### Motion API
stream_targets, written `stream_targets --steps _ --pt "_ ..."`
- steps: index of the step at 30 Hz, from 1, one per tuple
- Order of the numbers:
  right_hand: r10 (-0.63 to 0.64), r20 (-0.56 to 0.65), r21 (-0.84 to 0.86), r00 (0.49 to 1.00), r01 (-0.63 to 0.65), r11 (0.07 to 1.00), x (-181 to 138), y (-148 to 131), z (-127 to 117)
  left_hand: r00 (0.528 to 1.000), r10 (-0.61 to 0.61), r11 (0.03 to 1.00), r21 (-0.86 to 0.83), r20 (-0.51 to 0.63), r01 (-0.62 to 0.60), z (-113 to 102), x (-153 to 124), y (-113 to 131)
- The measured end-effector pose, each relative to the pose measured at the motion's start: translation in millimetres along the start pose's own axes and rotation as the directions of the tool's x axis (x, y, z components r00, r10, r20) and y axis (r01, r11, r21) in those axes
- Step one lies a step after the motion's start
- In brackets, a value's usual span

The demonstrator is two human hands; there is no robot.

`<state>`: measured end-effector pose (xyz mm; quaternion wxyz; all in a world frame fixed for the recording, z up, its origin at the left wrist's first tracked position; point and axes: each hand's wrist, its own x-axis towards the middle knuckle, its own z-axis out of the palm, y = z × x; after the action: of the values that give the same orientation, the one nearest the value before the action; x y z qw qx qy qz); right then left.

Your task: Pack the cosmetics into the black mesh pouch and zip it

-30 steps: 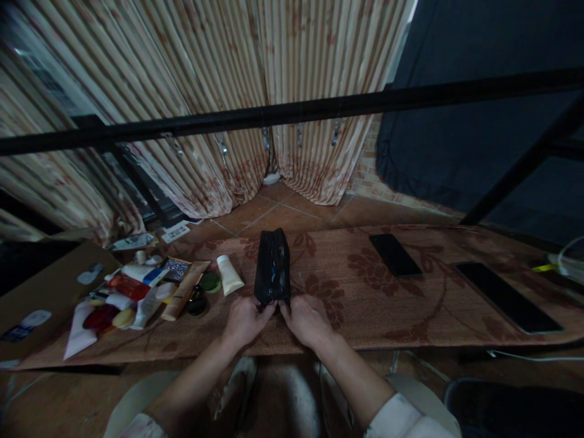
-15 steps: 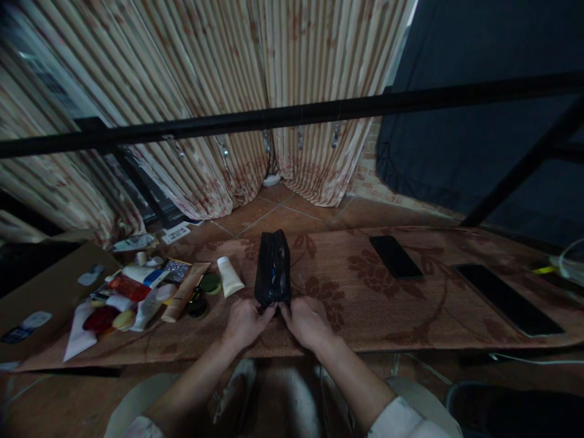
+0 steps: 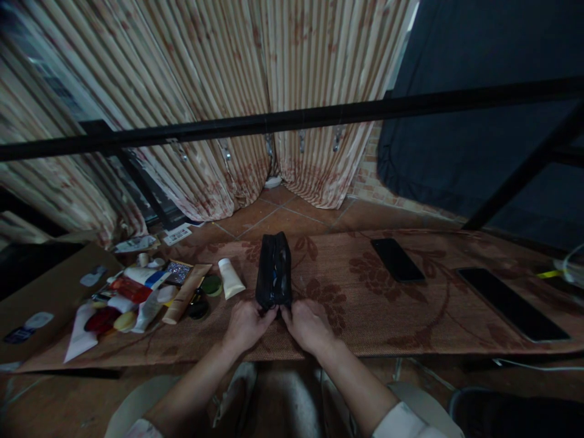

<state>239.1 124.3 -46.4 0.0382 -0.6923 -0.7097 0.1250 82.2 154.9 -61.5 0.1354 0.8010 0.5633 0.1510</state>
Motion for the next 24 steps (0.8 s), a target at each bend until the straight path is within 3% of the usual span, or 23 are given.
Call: stream_targets --steps 24 --pt "-0.003 -0.013 0.001 1.000 0.003 1.000 -1.0 0.3 -0.4 1.000 -0.012 1.000 -0.006 0.007 0.012 1.6 0.4 -1.1"
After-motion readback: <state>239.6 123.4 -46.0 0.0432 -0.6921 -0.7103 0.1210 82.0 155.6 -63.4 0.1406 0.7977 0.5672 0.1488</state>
